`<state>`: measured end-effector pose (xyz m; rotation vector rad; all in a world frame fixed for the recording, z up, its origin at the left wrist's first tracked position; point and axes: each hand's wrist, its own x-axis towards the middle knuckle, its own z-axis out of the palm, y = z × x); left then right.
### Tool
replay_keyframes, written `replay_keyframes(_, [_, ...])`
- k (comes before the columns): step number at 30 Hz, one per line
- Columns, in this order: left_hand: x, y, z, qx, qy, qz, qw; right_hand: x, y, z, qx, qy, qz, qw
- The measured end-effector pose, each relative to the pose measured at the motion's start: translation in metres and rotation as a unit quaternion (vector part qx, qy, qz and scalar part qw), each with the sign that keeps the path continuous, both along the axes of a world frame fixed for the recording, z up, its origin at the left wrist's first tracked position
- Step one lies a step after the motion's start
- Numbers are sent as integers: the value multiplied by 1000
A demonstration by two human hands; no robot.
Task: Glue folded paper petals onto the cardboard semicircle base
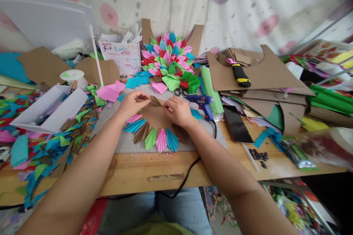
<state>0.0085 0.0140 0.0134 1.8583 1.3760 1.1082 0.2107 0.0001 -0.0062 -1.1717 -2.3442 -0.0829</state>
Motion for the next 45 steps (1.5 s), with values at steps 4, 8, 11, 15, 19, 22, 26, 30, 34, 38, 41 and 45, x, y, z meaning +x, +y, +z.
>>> replay_keyframes(4, [-3, 2, -2, 7, 18, -8, 1000, 0, 0, 0, -1, -7, 1, 1000])
replay_keyframes(8, [-5, 3, -4, 14, 22, -19, 999, 0, 1, 0, -1, -15, 7, 1000])
replay_keyframes(11, [-6, 3, -5, 15, 24, -25, 999, 0, 0, 0, -2, -21, 7, 1000])
replay_keyframes(15, [-6, 2, -3, 15, 34, -16, 999, 0, 0, 0, -5, -22, 8, 1000])
replay_keyframes(19, [-5, 0, 1, 6, 57, -6, 998, 0, 0, 1, -4, -22, 11, 1000])
replay_keyframes(22, [-4, 0, 2, 5, 71, -7, 997, 0, 1, 0, 3, -22, 11, 1000])
replay_keyframes(26, [-9, 1, -2, 27, 80, -30, 996, 1, 2, -2, 10, -16, 10, 1000])
replay_keyframes(30, [-14, 3, -4, 34, 76, -48, 995, 2, 2, -2, 7, -6, 7, 1000])
replay_keyframes(34, [-19, 4, -2, 40, 68, -44, 996, 2, 2, -1, 5, -3, 9, 1000])
replay_keyframes(38, [-29, 8, -1, 44, 45, -9, 998, 4, 2, -1, 4, 1, 5, 1000])
replay_keyframes(41, [-36, 12, -1, 46, -7, 38, 998, 5, 3, -2, 9, 0, 1, 1000])
replay_keyframes(45, [-32, 14, -4, 27, -61, 50, 997, 5, 3, -2, 12, -2, 1, 1000])
